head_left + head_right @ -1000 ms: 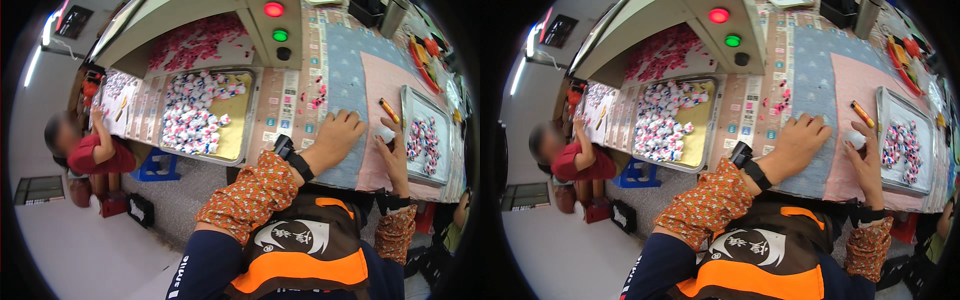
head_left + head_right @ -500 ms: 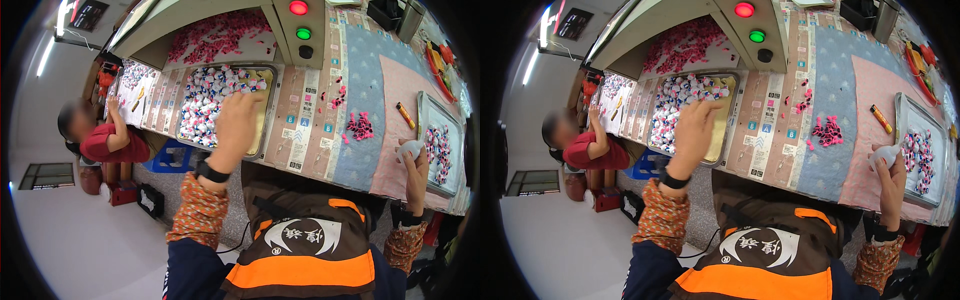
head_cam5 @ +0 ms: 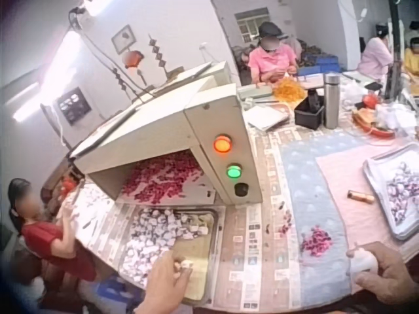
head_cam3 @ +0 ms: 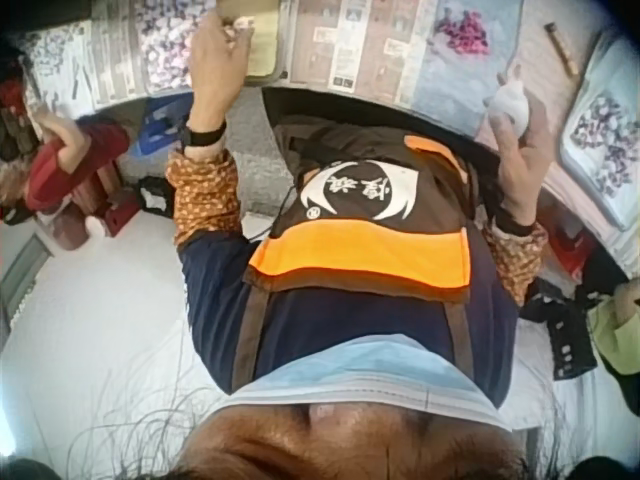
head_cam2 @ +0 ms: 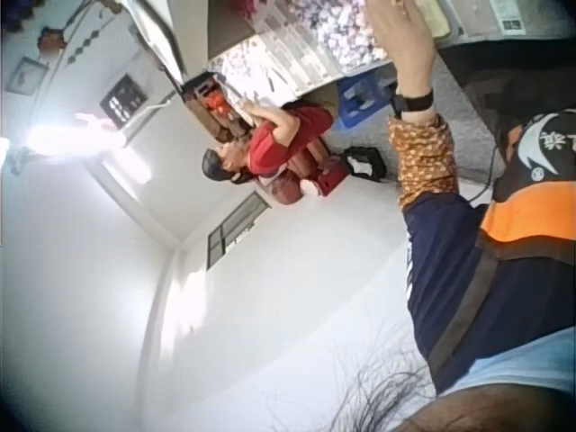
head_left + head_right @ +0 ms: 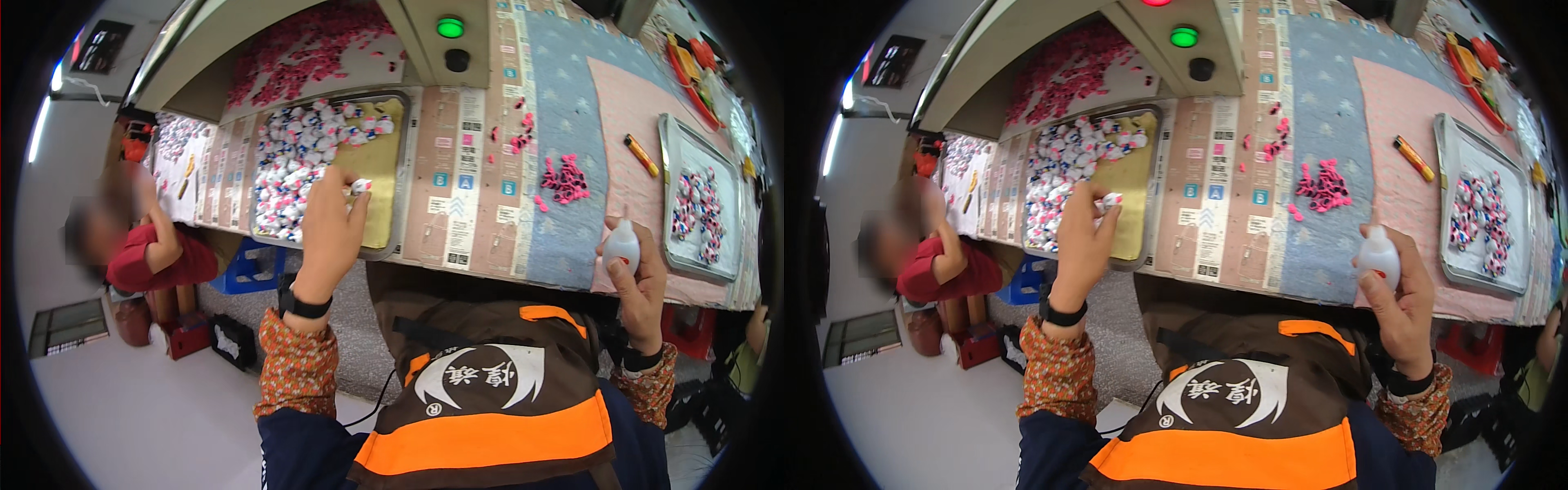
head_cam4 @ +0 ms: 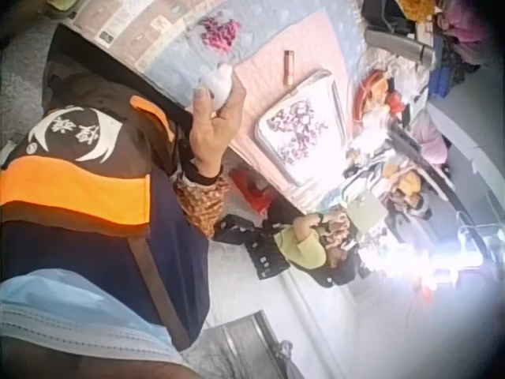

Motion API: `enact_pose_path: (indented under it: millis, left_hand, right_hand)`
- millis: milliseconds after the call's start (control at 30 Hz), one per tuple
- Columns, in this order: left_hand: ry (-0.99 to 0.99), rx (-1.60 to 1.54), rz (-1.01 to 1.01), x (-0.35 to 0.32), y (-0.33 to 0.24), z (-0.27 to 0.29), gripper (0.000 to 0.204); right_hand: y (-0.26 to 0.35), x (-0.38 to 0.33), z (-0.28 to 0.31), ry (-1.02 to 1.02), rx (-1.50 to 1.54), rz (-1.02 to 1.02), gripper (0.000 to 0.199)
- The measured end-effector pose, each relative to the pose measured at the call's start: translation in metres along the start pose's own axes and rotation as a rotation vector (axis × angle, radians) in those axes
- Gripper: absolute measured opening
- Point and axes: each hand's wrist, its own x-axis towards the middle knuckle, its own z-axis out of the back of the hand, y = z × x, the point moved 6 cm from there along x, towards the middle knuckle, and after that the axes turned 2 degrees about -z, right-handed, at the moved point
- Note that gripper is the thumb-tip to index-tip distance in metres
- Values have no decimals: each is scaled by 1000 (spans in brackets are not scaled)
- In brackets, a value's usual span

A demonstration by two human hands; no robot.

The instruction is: Assembling small Hello Kitty plastic figures by gluing pink bows and other components onto the white heads.

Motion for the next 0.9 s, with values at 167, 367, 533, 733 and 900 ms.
enact_pose_path:
  millis: [167,367,533,733,900]
  left_hand:
    - [61,-1184,325,-15,-45,-17,23]
    - [530,-1867,649,-58,-127,-76,39]
    - [574,-1958,653,-64,-160,-84,46]
    - [550,-1717,542,-69,-168,-83,43]
    - [502,-1671,521,-76,-166,-84,42]
  right_hand:
    - [20,-8,-3,-64,92,43,47]
    - [26,-20,2,-24,38,165,45]
    - [27,-31,5,-26,-55,208,40]
    - [43,-33,-8,126,-258,393,34]
    - [54,-32,-18,134,-351,516,32]
